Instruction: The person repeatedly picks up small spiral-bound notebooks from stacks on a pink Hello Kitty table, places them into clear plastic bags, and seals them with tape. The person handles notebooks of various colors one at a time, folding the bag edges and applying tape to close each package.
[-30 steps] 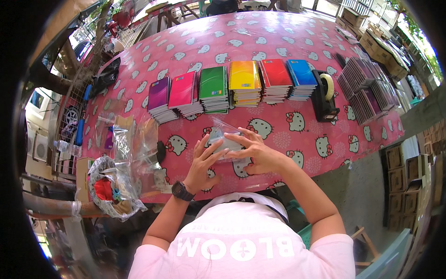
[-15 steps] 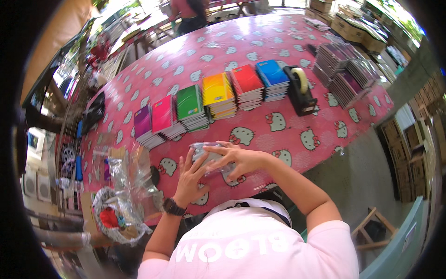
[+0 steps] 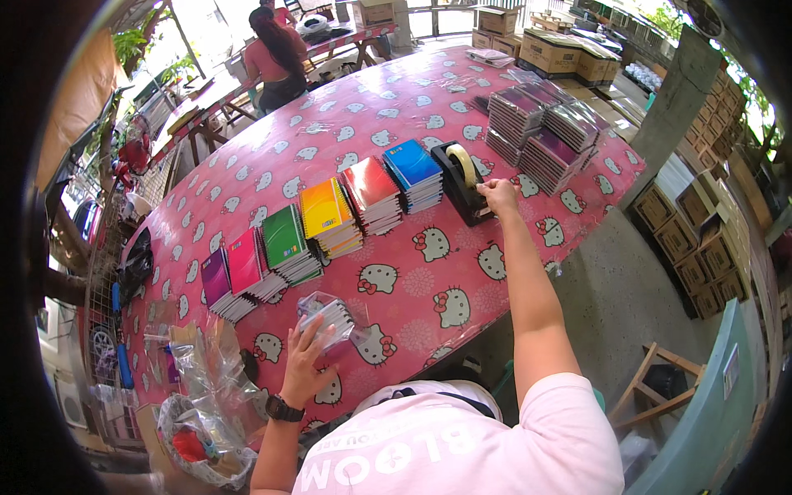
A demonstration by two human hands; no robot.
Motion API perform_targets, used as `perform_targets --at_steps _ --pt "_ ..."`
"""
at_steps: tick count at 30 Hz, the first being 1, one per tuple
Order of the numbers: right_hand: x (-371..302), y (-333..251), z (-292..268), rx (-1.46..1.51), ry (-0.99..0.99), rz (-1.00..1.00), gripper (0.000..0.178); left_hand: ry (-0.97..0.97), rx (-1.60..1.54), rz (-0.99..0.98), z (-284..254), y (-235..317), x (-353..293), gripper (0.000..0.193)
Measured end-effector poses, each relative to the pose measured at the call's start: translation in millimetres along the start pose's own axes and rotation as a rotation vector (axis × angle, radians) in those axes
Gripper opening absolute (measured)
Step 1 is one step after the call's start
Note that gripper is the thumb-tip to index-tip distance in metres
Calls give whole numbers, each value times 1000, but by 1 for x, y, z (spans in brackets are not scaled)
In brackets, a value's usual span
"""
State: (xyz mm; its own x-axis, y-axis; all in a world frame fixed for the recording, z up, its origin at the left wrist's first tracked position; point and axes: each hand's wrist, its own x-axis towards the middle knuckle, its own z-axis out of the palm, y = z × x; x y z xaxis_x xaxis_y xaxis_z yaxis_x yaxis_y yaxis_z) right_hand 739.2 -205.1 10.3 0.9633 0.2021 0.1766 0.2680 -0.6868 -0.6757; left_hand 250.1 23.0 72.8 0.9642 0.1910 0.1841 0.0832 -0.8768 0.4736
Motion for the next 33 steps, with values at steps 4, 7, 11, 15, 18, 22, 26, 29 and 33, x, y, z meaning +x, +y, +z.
perform_targets --at_steps 4,7,11,15,18,22,26,29,33 --pt "-41 -7 -14 440 6 -52 15 19 14 -38 -3 -1 -9 74" --pt "-59 30 -16 804 -329 453 14 26 9 -10 -1 -1 -6 74" --pt "-91 -45 14 784 -798 482 15 20 16 -6 0 -5 -7 77" --pt "-158 -173 10 573 -1179 -30 21 -40 98 -20 -6 -2 -10 80" --pt "-193 -232 19 362 -1342 -361 24 -89 148 -21 -14 3 -5 82" --pt "-220 -276 32 25 -1293 -564 33 -96 145 -3 -15 -2 -8 83" --pt "-241 -285 32 -543 -913 -824 56 -113 167 19 -19 -2 -7 85" --pt "-221 -278 19 -713 -849 -842 58 -54 182 34 -16 0 -8 85" --pt "-189 -209 -4 -21 -1020 -567 32 235 72 -6 5 -17 -20 84"
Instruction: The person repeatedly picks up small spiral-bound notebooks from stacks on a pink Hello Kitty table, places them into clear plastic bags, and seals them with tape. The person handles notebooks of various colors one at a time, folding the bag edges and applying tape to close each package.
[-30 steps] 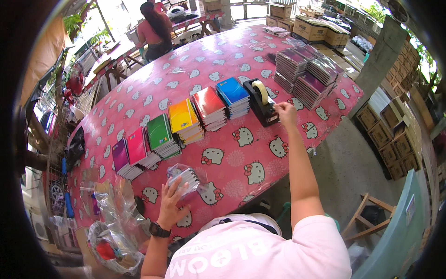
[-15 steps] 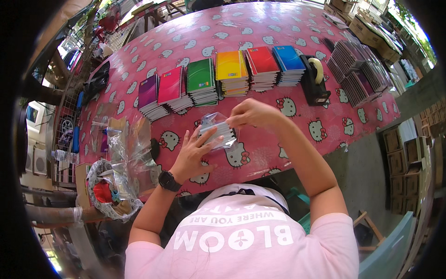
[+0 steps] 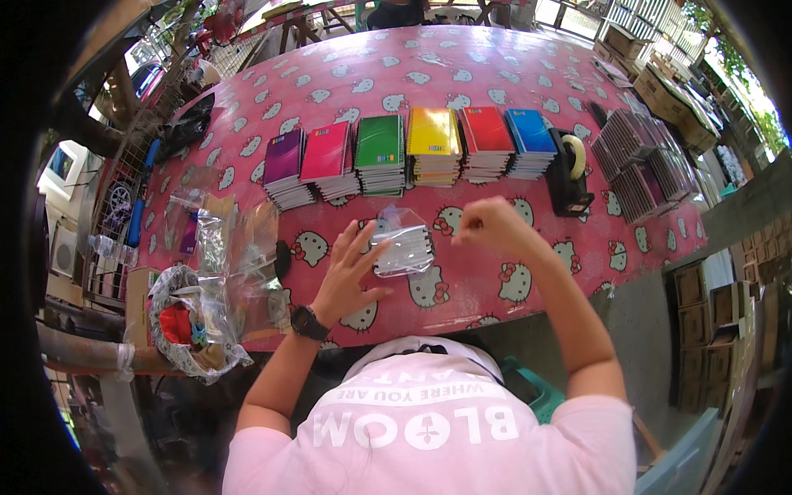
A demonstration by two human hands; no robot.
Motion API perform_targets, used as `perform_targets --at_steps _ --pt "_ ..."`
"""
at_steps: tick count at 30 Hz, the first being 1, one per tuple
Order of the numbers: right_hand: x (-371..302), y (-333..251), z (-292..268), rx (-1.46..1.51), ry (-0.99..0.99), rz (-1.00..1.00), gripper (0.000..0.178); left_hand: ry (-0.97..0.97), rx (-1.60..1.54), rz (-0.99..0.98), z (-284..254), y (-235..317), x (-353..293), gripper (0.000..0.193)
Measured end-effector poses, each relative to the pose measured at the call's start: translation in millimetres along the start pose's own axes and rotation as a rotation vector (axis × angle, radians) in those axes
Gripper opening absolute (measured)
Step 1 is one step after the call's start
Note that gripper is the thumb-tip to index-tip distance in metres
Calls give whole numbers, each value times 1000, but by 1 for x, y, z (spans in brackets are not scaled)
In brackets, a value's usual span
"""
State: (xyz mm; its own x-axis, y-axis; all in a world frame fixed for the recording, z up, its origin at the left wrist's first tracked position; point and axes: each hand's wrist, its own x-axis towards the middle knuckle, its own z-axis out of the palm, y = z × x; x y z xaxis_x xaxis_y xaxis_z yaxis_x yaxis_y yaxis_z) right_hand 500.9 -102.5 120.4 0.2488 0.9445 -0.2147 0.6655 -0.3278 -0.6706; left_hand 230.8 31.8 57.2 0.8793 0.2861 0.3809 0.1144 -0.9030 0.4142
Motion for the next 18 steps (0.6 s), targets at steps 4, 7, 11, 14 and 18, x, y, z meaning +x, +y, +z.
perform_targets --at_steps 4,7,11,14,18 --pt "-15 -17 61 164 320 -638 25 229 11 12 27 -2 -7 85" --pt "-3 -43 70 377 495 -710 22 308 -83 -36 32 9 6 91" --pt "25 -26 50 481 440 -286 19 344 -395 -296 21 16 12 94" --pt "52 -8 73 507 66 -235 19 166 -615 -398 22 2 12 93" --pt "53 -40 55 1104 255 -291 13 67 -964 -318 16 -7 16 90"
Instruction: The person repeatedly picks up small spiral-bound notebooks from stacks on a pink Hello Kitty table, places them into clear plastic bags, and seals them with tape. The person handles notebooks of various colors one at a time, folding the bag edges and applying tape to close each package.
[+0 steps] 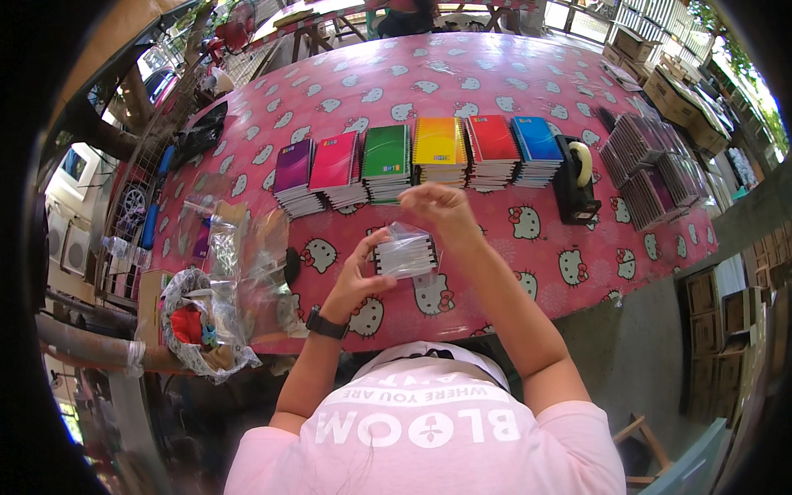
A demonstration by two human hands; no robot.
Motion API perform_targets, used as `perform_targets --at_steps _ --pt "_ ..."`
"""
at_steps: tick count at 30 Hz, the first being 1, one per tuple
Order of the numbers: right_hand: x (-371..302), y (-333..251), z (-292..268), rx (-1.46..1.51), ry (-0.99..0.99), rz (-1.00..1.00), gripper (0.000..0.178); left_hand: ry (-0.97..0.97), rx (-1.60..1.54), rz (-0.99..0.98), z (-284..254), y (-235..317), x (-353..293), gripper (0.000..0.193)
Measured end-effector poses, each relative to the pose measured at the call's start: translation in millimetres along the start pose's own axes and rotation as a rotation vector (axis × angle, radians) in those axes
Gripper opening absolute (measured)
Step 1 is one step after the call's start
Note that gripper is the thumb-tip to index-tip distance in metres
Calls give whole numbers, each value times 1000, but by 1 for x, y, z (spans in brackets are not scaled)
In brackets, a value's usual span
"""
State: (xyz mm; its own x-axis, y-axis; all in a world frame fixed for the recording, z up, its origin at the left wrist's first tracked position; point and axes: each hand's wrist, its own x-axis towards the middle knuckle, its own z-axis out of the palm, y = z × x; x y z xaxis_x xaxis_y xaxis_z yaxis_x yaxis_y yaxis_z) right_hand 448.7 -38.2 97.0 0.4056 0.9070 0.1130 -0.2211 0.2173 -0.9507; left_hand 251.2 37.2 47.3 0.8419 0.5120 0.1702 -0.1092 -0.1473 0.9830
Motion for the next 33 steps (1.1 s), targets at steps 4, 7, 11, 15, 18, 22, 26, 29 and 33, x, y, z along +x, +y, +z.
perform_targets --at_steps 4,7,11,15,18,22,26,29,33 --pt "-4 -4 -31 -206 -213 165 41 125 -135 -68 -3 1 23 60" --pt "-12 32 -41 -375 -310 151 50 119 190 34 3 -4 44 29" --pt "-17 31 -32 -257 -299 354 47 310 192 249 8 32 47 11" --pt "-19 38 -24 -317 -302 216 41 351 385 320 -5 32 43 16" --pt "-18 31 -15 -398 -277 245 38 174 496 325 -3 26 43 19" --pt "-23 32 -16 -324 -236 223 32 198 311 415 0 47 59 28" --pt "-19 39 -17 -566 -234 4 27 136 375 222 -18 59 37 48" --pt "-18 36 -19 -814 -328 -318 33 -51 338 -18 -23 14 9 72" --pt "-42 -1 -16 -1035 -518 -498 42 183 559 230 6 39 -16 74"
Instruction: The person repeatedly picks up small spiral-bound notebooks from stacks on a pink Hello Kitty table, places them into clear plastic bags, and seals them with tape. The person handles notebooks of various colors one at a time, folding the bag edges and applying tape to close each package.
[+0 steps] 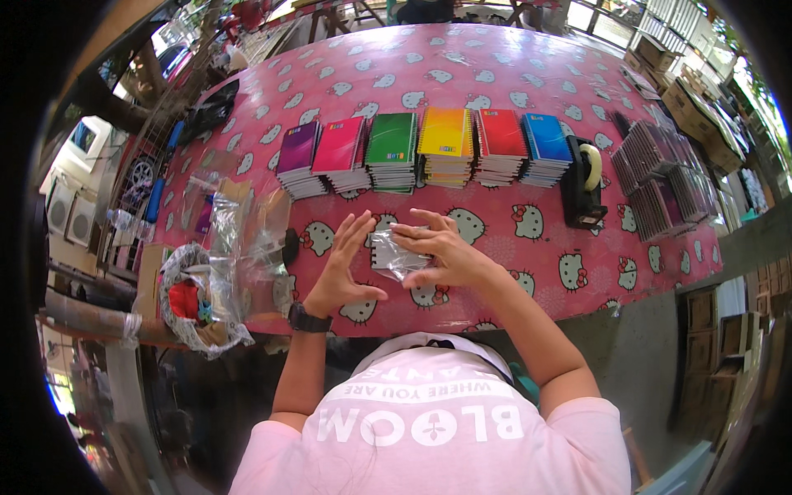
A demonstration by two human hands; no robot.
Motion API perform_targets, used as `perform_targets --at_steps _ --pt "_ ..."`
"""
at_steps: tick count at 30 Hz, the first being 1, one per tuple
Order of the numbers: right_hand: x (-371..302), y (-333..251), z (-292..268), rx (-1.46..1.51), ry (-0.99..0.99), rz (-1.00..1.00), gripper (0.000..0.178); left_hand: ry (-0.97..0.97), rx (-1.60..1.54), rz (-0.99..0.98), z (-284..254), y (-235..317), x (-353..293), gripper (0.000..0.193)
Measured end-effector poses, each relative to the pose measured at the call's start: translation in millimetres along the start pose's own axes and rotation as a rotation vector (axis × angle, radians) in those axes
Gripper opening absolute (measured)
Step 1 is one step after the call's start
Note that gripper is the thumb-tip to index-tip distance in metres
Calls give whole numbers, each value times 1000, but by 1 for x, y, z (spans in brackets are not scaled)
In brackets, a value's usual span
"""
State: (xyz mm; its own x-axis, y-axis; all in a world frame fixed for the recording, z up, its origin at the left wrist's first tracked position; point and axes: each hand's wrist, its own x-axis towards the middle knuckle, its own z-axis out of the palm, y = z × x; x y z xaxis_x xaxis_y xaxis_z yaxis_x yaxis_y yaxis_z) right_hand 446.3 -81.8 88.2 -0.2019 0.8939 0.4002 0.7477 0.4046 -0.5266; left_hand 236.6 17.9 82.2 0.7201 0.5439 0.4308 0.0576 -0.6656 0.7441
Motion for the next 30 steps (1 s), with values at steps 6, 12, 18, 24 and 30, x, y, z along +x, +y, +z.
perform_targets --at_steps 6,12,18,24,30 --pt "-23 11 25 -139 172 -98 30 142 253 54 41 -9 -21 37" --pt "-7 7 31 10 305 -58 17 356 -47 -112 61 -10 -23 19" --pt "13 4 22 254 167 367 27 421 89 -284 54 6 -4 37" --pt "25 34 18 759 -20 672 25 584 405 -84 71 19 -21 59" --pt "8 48 22 943 0 588 23 154 681 -186 98 42 -46 62"
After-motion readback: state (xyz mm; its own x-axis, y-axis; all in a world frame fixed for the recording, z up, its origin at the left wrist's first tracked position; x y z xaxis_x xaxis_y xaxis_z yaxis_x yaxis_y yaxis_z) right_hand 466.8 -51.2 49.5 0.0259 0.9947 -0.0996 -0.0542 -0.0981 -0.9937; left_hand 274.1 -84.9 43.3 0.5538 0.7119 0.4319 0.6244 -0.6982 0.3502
